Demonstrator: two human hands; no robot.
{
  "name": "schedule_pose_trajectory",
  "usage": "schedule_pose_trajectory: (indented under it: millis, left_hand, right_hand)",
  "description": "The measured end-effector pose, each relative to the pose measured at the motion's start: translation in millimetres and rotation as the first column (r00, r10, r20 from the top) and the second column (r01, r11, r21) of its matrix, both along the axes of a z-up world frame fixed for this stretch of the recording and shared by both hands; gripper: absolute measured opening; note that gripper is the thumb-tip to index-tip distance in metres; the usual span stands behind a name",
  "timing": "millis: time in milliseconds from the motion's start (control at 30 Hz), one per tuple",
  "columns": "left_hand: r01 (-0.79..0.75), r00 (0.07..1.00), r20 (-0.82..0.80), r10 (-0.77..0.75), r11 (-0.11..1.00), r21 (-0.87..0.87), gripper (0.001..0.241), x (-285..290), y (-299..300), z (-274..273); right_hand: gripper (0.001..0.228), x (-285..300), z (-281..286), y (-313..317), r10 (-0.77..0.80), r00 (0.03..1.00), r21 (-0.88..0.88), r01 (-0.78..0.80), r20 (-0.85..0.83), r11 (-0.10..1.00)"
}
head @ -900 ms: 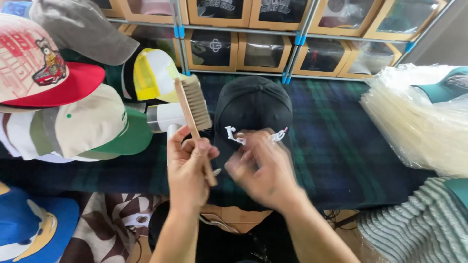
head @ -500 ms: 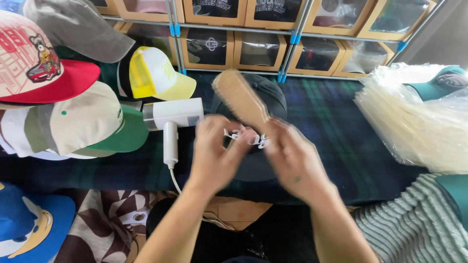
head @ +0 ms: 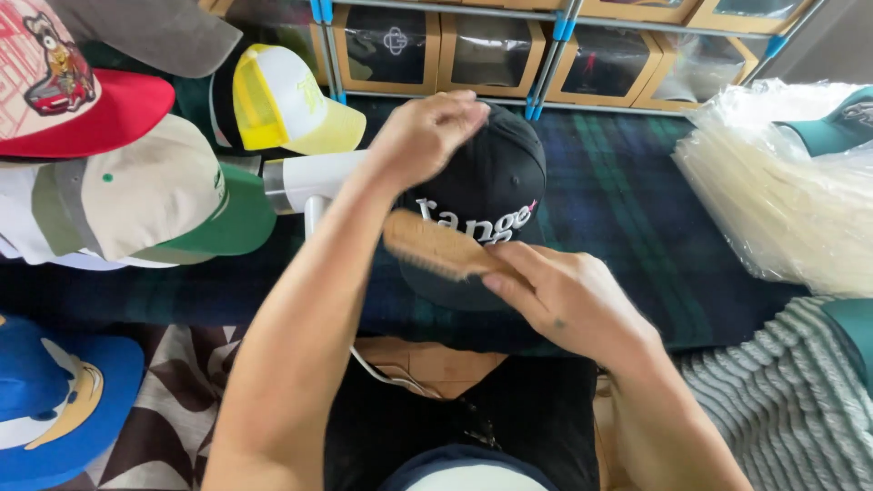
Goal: The person cleans a black baseball cap by brushing the interior and exterior with a wooden brush. They then use a hair dryer to blow air onto the cap's surface, focusing on the front and sides.
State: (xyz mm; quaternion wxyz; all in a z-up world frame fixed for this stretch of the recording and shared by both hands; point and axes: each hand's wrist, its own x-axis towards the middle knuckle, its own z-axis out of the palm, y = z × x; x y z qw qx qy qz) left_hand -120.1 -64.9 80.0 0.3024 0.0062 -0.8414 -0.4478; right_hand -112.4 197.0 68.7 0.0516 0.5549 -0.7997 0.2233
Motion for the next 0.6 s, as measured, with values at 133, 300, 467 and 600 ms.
schedule_pose_trajectory:
  millis: [133, 300, 467, 600]
  left_hand:
    - [-0.095, 0.993, 0.036, 0.115, 0.930, -0.356, 0.034, -27.5, -7.9, -18.5]
    - [0.006, 0.986, 0.156, 0.052, 0.938, -0.348, 0.047, -20.9, -9.8, -9.3]
    - [-0.014, 0.988, 0.138, 0.069, 0.932, -0.362, 0.046, -25.3, -9.1, -6.8]
    - [0.009, 0.975, 0.218, 0.055, 0.960, -0.279, 0.047, -13.9, -0.5, 2.9]
  right_hand:
    - [0.024, 2.0, -25.3, -19.3, -0.095, 0.985, 0.078, 0.107, -0.145, 0.991]
    - [0.029, -8.6, -3.8, 21.8, -0.155, 0.984, 0.272, 0.127, 0.082, 0.954]
    - [0.045, -36.4, 36.9, 68.3, -0.605, 0.778, 0.522, 0.450, 0.167, 0.724]
    - [0.057, -16.2, 38.8, 49.4, -0.451, 0.851, 0.526, 0.262, 0.271, 0.809]
